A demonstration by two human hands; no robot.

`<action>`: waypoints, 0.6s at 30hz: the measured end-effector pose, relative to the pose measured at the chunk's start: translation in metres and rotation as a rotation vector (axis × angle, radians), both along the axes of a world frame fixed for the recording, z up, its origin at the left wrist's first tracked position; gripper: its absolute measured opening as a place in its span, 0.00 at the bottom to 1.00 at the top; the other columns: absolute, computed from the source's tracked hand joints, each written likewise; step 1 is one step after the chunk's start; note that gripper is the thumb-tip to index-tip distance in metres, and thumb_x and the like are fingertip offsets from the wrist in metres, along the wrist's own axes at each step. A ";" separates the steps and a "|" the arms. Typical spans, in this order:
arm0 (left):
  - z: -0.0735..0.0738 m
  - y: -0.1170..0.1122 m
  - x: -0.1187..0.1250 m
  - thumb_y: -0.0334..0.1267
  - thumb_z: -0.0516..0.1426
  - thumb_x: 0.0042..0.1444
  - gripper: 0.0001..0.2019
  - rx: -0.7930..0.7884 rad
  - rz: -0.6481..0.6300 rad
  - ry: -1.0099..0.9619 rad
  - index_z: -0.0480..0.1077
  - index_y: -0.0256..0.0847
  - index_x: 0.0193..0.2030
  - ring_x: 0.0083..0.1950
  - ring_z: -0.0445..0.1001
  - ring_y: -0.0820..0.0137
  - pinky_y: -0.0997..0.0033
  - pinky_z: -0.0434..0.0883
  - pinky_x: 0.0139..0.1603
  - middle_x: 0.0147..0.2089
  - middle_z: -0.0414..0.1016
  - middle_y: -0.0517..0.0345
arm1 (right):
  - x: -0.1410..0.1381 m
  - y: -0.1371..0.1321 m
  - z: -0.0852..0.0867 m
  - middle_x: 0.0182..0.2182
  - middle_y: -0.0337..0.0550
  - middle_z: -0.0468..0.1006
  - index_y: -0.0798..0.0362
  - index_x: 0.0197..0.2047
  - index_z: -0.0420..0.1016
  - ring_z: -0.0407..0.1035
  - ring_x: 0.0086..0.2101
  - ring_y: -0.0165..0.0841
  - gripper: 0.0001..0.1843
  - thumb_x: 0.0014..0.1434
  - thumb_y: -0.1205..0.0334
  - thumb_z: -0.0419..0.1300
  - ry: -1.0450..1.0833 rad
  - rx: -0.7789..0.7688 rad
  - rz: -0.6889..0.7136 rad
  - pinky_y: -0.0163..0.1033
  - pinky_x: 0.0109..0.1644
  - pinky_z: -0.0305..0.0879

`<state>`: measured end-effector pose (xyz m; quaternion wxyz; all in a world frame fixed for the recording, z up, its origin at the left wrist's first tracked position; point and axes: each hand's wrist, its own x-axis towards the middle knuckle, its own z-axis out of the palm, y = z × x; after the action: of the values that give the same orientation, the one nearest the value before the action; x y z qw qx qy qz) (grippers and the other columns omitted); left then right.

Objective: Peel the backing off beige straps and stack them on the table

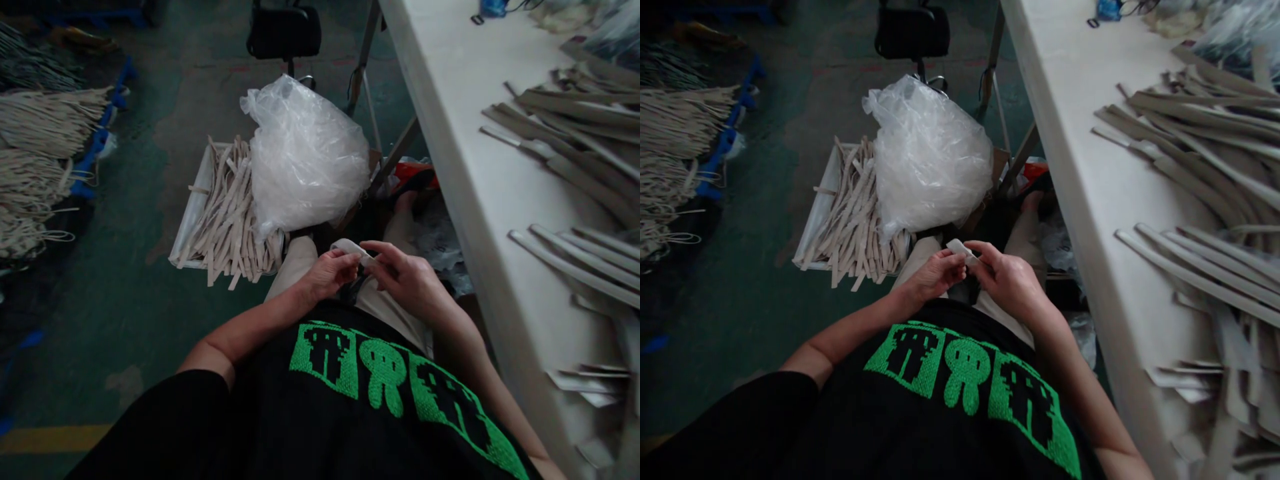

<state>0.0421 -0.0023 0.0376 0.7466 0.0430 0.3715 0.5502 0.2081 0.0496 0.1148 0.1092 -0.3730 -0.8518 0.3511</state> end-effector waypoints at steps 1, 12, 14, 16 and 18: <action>-0.001 0.001 -0.004 0.34 0.70 0.47 0.10 -0.007 0.010 -0.004 0.73 0.36 0.31 0.26 0.69 0.79 0.78 0.67 0.30 0.25 0.72 0.64 | 0.004 -0.001 0.003 0.33 0.41 0.80 0.51 0.54 0.74 0.74 0.29 0.33 0.15 0.66 0.59 0.57 0.050 -0.025 0.056 0.35 0.33 0.67; -0.009 0.004 -0.008 0.33 0.70 0.48 0.10 -0.072 -0.087 -0.097 0.73 0.36 0.33 0.25 0.72 0.78 0.78 0.71 0.29 0.25 0.73 0.63 | 0.007 0.003 -0.010 0.43 0.48 0.79 0.48 0.44 0.81 0.74 0.40 0.38 0.14 0.66 0.66 0.54 0.225 0.322 0.128 0.42 0.41 0.71; -0.008 0.003 -0.005 0.32 0.69 0.49 0.10 -0.068 -0.109 -0.121 0.73 0.36 0.33 0.25 0.72 0.78 0.78 0.71 0.30 0.27 0.74 0.62 | 0.002 0.008 -0.018 0.49 0.49 0.78 0.47 0.43 0.81 0.73 0.47 0.42 0.11 0.66 0.63 0.57 0.245 0.343 0.160 0.46 0.48 0.71; -0.007 0.004 -0.004 0.32 0.66 0.53 0.06 -0.064 -0.118 -0.155 0.73 0.36 0.34 0.27 0.74 0.77 0.77 0.72 0.32 0.29 0.76 0.60 | 0.000 0.013 -0.024 0.48 0.48 0.80 0.48 0.43 0.80 0.73 0.48 0.41 0.10 0.67 0.63 0.56 0.286 0.297 0.208 0.47 0.51 0.70; -0.009 0.007 -0.005 0.36 0.60 0.61 0.06 -0.090 -0.148 -0.210 0.75 0.34 0.38 0.32 0.77 0.72 0.73 0.74 0.36 0.33 0.79 0.54 | 0.005 0.015 -0.025 0.40 0.46 0.83 0.49 0.43 0.80 0.76 0.42 0.39 0.09 0.69 0.62 0.56 0.339 0.252 0.198 0.44 0.47 0.71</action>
<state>0.0374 0.0050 0.0290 0.8212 -0.0211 0.3113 0.4778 0.2127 0.0651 0.0902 0.2615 -0.2069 -0.8908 0.3086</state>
